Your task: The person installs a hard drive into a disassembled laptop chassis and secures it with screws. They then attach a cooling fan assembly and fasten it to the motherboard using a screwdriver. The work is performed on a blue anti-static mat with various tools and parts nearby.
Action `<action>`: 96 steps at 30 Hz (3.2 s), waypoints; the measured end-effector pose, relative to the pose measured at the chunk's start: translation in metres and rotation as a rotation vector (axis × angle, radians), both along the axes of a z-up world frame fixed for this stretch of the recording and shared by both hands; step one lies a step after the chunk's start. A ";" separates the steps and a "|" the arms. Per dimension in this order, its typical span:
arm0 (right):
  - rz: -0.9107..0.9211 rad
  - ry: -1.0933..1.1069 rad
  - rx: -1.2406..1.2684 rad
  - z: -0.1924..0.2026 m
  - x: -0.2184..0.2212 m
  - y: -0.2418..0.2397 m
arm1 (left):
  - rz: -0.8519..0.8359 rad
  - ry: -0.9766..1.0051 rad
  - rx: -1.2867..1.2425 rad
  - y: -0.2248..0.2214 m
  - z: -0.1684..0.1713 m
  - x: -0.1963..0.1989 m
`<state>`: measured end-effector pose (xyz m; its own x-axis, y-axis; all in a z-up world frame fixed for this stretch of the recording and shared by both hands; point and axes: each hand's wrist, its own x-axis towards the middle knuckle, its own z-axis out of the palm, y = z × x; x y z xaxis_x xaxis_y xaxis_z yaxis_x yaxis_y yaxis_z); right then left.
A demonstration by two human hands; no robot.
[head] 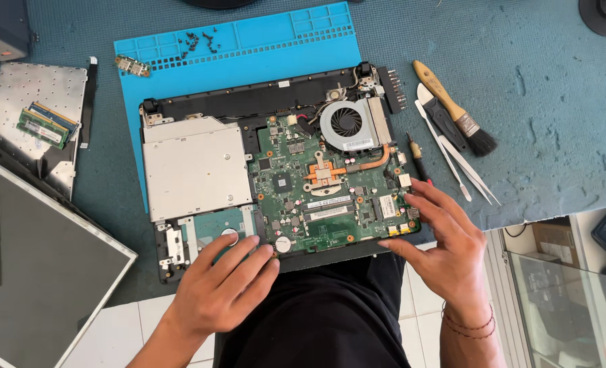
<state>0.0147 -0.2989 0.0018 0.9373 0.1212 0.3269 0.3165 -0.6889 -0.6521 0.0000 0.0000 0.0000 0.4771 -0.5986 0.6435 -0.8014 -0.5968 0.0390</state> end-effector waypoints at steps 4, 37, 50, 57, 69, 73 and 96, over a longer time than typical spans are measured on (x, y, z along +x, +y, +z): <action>0.016 -0.033 0.018 0.018 0.002 0.003 | -0.006 -0.082 -0.011 0.004 0.013 0.001; -0.122 -0.270 -0.034 0.087 0.046 0.023 | 0.499 -0.204 -0.179 -0.012 0.063 0.026; -0.138 -0.143 0.017 0.097 0.043 0.030 | 0.513 -0.181 -0.203 -0.013 0.065 0.028; -0.119 -0.172 -0.017 0.099 0.043 0.030 | 0.506 -0.154 -0.214 -0.014 0.066 0.028; -0.029 -0.202 -0.044 0.042 0.010 0.005 | 0.302 -0.046 -0.113 -0.001 0.023 -0.015; -0.003 -0.215 -0.031 0.008 0.002 -0.003 | 0.251 -0.010 -0.100 -0.001 -0.007 -0.024; 0.113 -0.385 -0.220 -0.030 0.002 -0.006 | 0.252 0.188 0.082 0.009 -0.055 -0.041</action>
<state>0.0165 -0.3052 -0.0282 0.7294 0.3217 0.6037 0.5886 -0.7449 -0.3141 -0.0410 0.0089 -0.0555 0.7229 -0.4928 0.4843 -0.6113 -0.7828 0.1159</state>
